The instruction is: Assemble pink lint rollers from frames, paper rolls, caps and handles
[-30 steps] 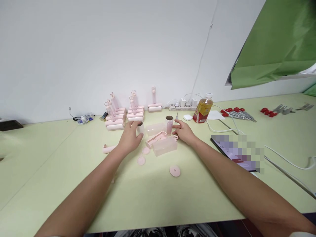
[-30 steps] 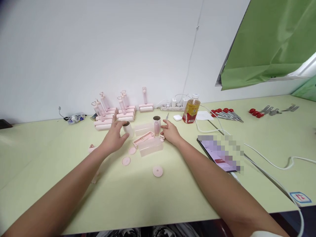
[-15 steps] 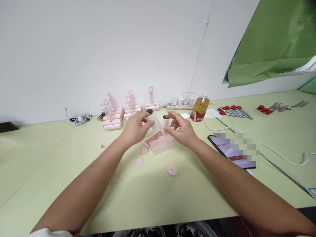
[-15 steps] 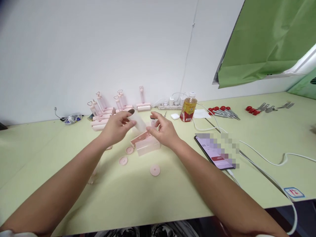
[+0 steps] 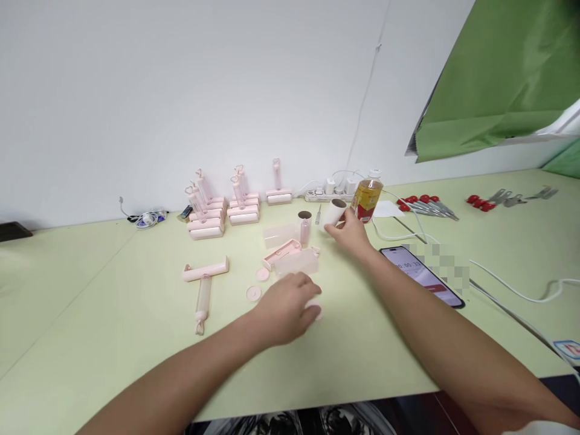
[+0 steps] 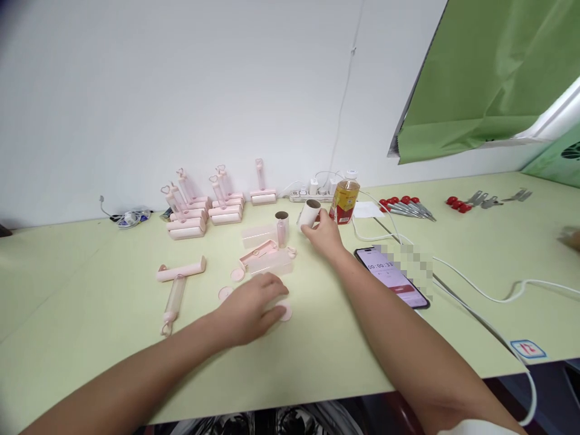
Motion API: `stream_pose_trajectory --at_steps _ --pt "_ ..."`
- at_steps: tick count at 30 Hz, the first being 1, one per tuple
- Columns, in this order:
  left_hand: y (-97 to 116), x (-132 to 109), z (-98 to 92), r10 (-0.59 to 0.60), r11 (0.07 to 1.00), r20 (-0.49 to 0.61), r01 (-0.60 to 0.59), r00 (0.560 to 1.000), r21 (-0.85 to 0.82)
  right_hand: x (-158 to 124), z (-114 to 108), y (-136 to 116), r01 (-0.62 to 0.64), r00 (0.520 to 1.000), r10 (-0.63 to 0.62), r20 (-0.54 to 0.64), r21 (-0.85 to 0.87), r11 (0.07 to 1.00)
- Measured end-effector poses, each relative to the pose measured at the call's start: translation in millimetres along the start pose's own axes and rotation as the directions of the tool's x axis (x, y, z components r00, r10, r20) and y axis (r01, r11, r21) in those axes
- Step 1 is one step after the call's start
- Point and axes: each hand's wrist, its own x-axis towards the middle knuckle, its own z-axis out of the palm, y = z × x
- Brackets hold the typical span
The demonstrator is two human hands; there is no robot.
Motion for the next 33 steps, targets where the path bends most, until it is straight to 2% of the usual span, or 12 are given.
stream_pose_trajectory --at_steps 3,5,9,12,15,17,19,21,23,28,31,33 --pt "7.6 -9.0 10.6 0.068 0.994 0.110 -0.077 0.992 0.082 -1.9 2.8 1.9 -0.020 1.000 0.020 0.024 -0.017 1.000" --pt "7.4 -10.4 12.5 0.080 0.989 0.133 -0.096 0.988 0.115 -3.9 0.6 -3.7 -0.005 1.000 0.005 -0.002 -0.017 1.000" --pt "-2.5 -10.8 3.2 0.036 0.997 0.026 -0.038 0.999 0.066 -7.4 -4.4 -17.1 0.063 0.995 -0.064 -0.074 -0.019 0.998" --pt "-17.0 -15.5 -15.4 -0.055 0.998 -0.108 0.058 0.993 0.031 -9.0 -2.3 -15.5 0.018 1.000 -0.017 0.004 -0.106 0.994" --pt "-41.7 -26.7 -42.8 -0.187 0.979 -0.182 0.199 0.965 0.046 -9.4 3.2 -5.4 -0.034 0.992 0.056 0.116 -0.181 0.983" --pt "-63.6 -37.0 -62.8 -0.322 0.933 -0.211 0.348 0.923 0.097 -9.3 6.3 0.4 -0.036 0.986 0.066 0.155 -0.188 0.981" --pt "-85.9 -48.0 -80.0 -0.461 0.849 -0.240 0.503 0.854 0.160 -9.3 8.3 2.6 -0.035 0.981 0.071 0.181 -0.195 0.980" --pt "-103.9 -57.6 -91.2 -0.568 0.773 -0.207 0.603 0.796 0.196 -9.8 8.7 1.5 -0.035 0.976 0.077 0.206 -0.201 0.979" --pt "-114.6 -64.7 -95.1 -0.622 0.757 -0.117 0.633 0.774 0.162 -10.5 6.9 -0.9 -0.038 0.967 0.088 0.241 -0.205 0.978" --pt "-115.0 -71.0 -86.7 -0.559 0.829 0.043 0.559 0.828 0.021 -9.7 -11.3 -4.7 -0.070 0.938 0.143 0.317 -0.230 0.971" --pt "-110.9 -70.2 -84.0 -0.519 0.852 0.099 0.523 0.849 -0.019 -13.4 -28.5 -14.6 -0.040 0.966 0.116 0.231 -0.309 0.950" --pt "-110.6 -68.3 -85.8 -0.520 0.850 0.107 0.525 0.847 -0.024 -23.0 -37.4 -29.6 0.049 0.987 0.001 0.159 -0.310 0.949"
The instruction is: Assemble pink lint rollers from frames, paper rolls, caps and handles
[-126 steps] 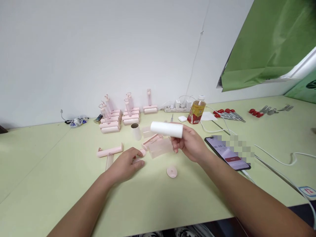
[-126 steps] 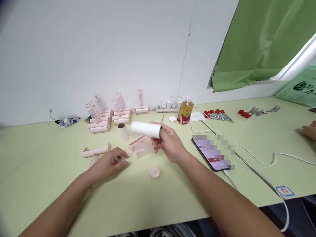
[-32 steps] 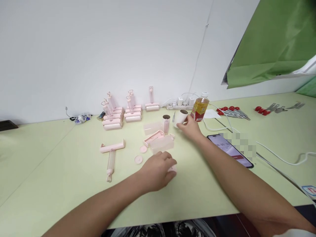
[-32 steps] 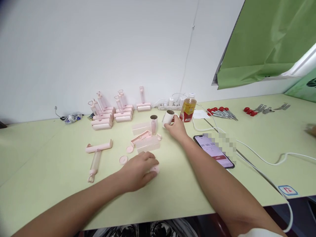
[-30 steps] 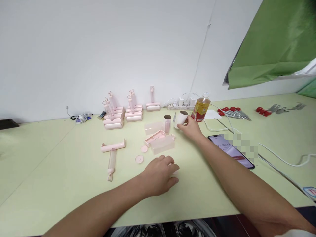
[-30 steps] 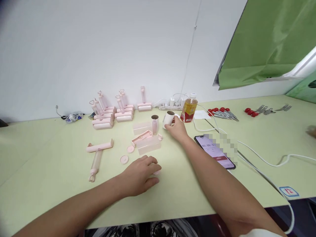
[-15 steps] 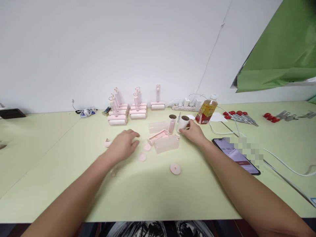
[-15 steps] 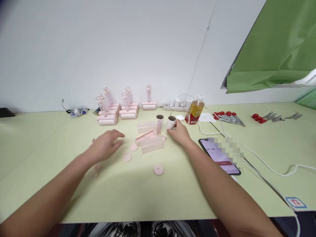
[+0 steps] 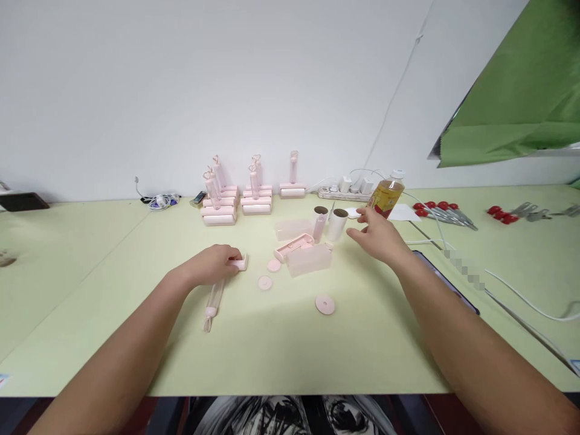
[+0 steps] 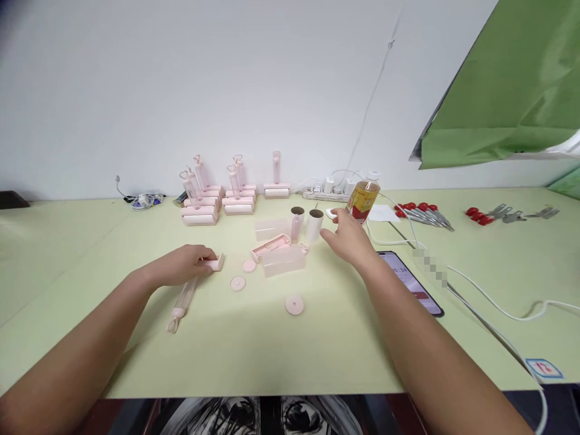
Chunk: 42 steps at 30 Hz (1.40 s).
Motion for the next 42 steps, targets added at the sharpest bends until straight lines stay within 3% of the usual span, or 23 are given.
stream_pose_trajectory --at_steps 2,4,9,15,18,20,22,25,28,30,34,38,42 --pt "-0.4 3.4 -4.5 -0.014 1.000 0.016 0.015 1.000 -0.007 -16.7 -7.7 -19.5 0.123 0.992 -0.122 -0.018 0.087 0.989" --pt "-2.3 8.4 -10.2 -0.010 1.000 0.048 0.011 0.999 -0.017 -36.5 -9.7 -42.8 0.241 0.961 -0.265 0.073 0.241 0.940" --pt "-6.9 13.3 -22.2 -0.012 1.000 0.140 0.013 0.990 -0.007 -76.7 9.3 -85.3 0.323 0.807 -0.509 0.301 0.496 0.806" --pt "17.9 -12.1 -26.8 0.180 0.956 0.088 -0.153 0.980 -0.251 -102.0 45.2 -91.7 -0.029 0.747 -0.445 0.494 0.692 0.721" --pt "39.6 -15.3 -14.0 0.158 0.917 -0.115 -0.189 0.981 -0.352 -110.2 48.8 -92.7 -0.199 0.653 -0.436 0.620 0.695 0.690" --pt "50.7 -11.9 -2.1 0.097 0.887 -0.278 -0.210 0.956 -0.412 -111.1 45.4 -92.0 -0.279 0.600 -0.416 0.683 0.666 0.691" --pt "56.1 -8.2 7.2 0.045 0.820 -0.301 -0.207 0.952 -0.533 -107.6 39.7 -88.2 -0.292 0.596 -0.394 0.699 0.646 0.705" --pt "53.3 -7.4 11.4 0.031 0.646 -0.152 -0.136 0.988 -0.751 -97.2 30.5 -77.7 -0.250 0.598 -0.423 0.681 0.660 0.708" --pt "43.7 -9.9 11.1 0.138 0.444 -0.018 -0.078 0.990 -0.893 -88.2 23.7 -68.5 -0.187 0.611 -0.472 0.636 0.695 0.694" --pt "37.9 -10.8 13.2 0.260 0.350 0.078 -0.019 0.962 -0.937 -85.3 21.7 -65.4 -0.147 0.618 -0.502 0.605 0.716 0.682" --pt "32.2 -10.4 23.7 0.466 0.236 0.201 0.098 0.862 -0.967 -84.1 22.8 -61.5 -0.101 0.608 -0.558 0.564 0.753 0.651" --pt "32.3 -10.0 34.6 0.603 0.105 0.165 0.128 0.781 -0.986 -81.3 23.6 -56.9 -0.098 0.619 -0.558 0.552 0.760 0.643" --pt "35.4 -8.6 43.6 0.636 0.043 0.129 0.132 0.761 -0.990 -75.6 20.9 -55.0 -0.101 0.606 -0.556 0.569 0.748 0.657"
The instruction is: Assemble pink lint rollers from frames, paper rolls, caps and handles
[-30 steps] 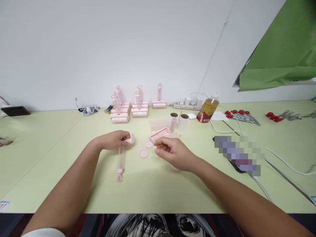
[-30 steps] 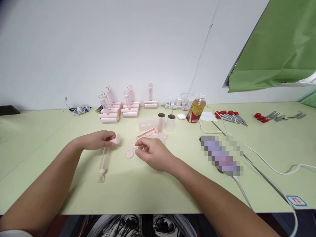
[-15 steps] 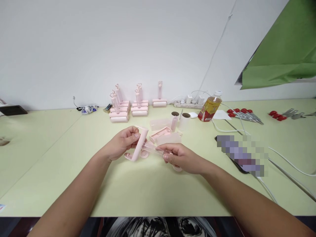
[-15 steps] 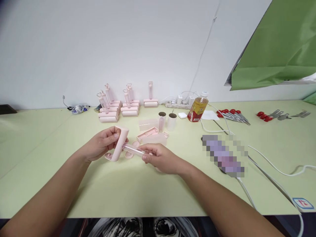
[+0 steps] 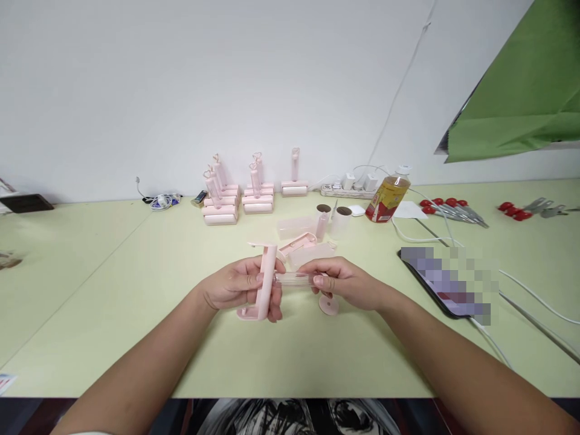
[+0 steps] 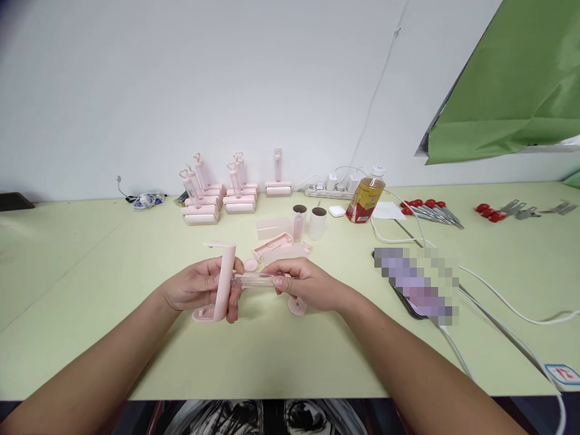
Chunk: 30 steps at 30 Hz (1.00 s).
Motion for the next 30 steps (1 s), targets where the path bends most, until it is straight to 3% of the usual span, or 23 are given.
stream_pose_trajectory --at_steps 6,10,11,13,15,18,20,22,26,30 --pt "-6.9 10.8 7.6 0.080 0.993 -0.104 -0.071 0.991 0.093 -1.5 -9.2 -2.2 0.065 0.997 -0.068 -0.028 -0.098 0.993" --pt "10.5 3.2 5.7 0.210 0.957 -0.302 -0.133 0.930 0.257 -6.6 -22.3 -5.3 0.063 0.988 -0.084 -0.126 -0.166 0.984" --pt "18.3 -2.3 2.4 0.202 0.942 -0.344 -0.086 0.917 0.324 -7.6 -25.8 -5.8 0.053 0.984 -0.080 -0.158 -0.166 0.985" --pt "34.9 -15.9 -7.1 0.098 0.850 -0.399 0.132 0.912 0.510 -8.3 -30.9 -5.7 0.046 0.973 -0.076 -0.217 -0.140 0.989" --pt "48.5 -29.0 -17.7 0.018 0.706 -0.499 0.343 0.866 0.620 -7.4 -32.3 -3.9 0.052 0.964 -0.075 -0.254 -0.098 0.994" --pt "56.1 -39.2 -30.0 -0.027 0.438 -0.592 0.542 0.805 0.717 -3.9 -27.6 0.5 0.052 0.964 -0.067 -0.258 -0.063 0.997" --pt "53.6 -38.8 -34.8 -0.019 0.276 -0.626 0.606 0.779 0.746 -1.2 -21.9 2.8 0.037 0.968 -0.054 -0.245 -0.071 0.997" --pt "48.6 -35.5 -38.0 -0.005 0.177 -0.656 0.646 0.755 0.742 1.3 -15.7 4.3 0.022 0.970 -0.042 -0.238 -0.088 0.996" --pt "41.8 -31.5 -44.4 -0.057 0.108 -0.686 0.688 0.725 0.718 4.4 -4.0 5.0 -0.042 0.976 0.020 -0.216 -0.099 0.994" --pt "42.5 -33.3 -47.1 -0.076 0.072 -0.700 0.704 0.710 0.707 3.9 5.6 3.1 -0.185 0.969 0.173 -0.174 -0.054 0.981"
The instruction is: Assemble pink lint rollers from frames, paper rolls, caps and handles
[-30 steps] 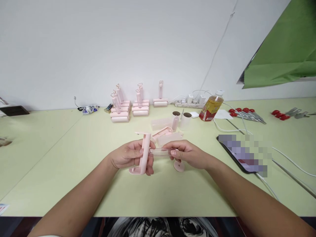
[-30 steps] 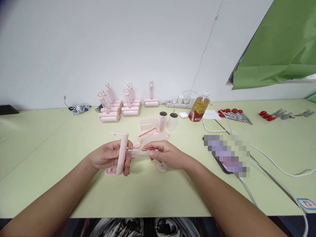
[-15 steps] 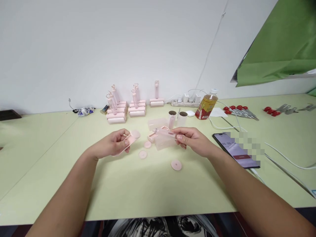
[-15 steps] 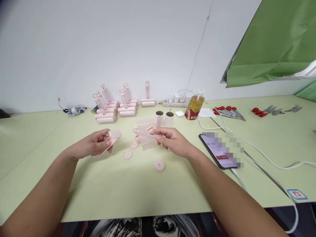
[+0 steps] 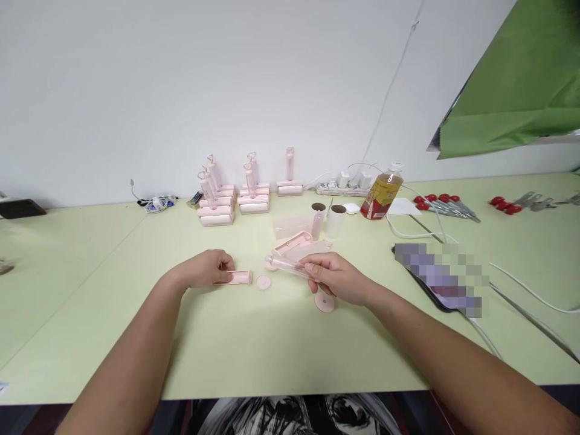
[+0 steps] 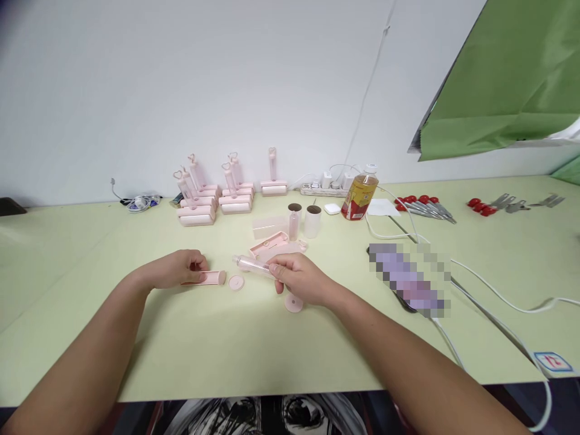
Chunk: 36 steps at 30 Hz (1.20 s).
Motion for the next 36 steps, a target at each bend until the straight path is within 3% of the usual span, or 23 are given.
stream_pose_trajectory --at_steps 5,8,10,12,14,16,18,20,22,25,28,36 --pt "7.1 -6.3 0.1 0.033 0.999 -0.205 -0.034 0.978 -0.006 -2.1 8.7 -1.0 -0.131 0.990 0.121 0.068 0.168 0.977" --pt "13.9 -6.5 3.1 0.111 0.993 -0.250 -0.114 0.962 0.001 -1.5 11.5 -1.3 -0.172 0.983 0.145 0.110 0.299 0.939" --pt "20.5 -5.2 6.7 0.149 0.988 -0.342 -0.152 0.928 0.018 -1.2 11.8 -2.8 -0.188 0.981 0.159 0.113 0.331 0.925" --pt "31.8 -5.5 13.0 0.227 0.972 -0.518 -0.225 0.825 0.068 -1.4 11.9 -5.4 -0.213 0.976 0.182 0.121 0.340 0.916" --pt "48.8 -9.0 23.1 0.380 0.917 -0.645 -0.362 0.663 0.168 -2.2 12.6 -8.3 -0.233 0.970 0.189 0.153 0.359 0.904" --pt "69.1 -14.8 36.5 0.580 0.800 -0.599 -0.525 0.553 0.291 -3.2 14.3 -10.5 -0.231 0.966 0.165 0.200 0.378 0.896" --pt "87.6 -20.0 50.2 0.710 0.703 -0.428 -0.597 0.559 0.386 -4.3 16.4 -11.1 -0.212 0.960 0.119 0.251 0.382 0.899" --pt "99.1 -22.3 60.5 0.723 0.688 -0.329 -0.588 0.607 0.426 -5.4 17.9 -9.8 -0.179 0.953 0.070 0.295 0.359 0.916" --pt "102.3 -21.5 65.4 0.683 0.717 -0.295 -0.538 0.668 0.443 -6.2 18.0 -7.2 -0.147 0.952 0.057 0.302 0.284 0.947" --pt "97.9 -18.9 64.9 0.613 0.769 -0.308 -0.459 0.728 0.445 -6.5 16.5 -2.7 -0.118 0.973 0.100 0.209 0.074 0.990" --pt "94.6 -18.2 63.3 0.605 0.773 -0.315 -0.443 0.731 0.454 -6.4 16.1 -1.0 -0.065 0.986 0.072 0.153 -0.052 0.997" --pt "98.1 -18.3 70.3 0.673 0.726 -0.306 -0.524 0.673 0.445 -7.0 21.4 -5.9 -0.006 0.992 0.014 0.128 -0.062 0.998"
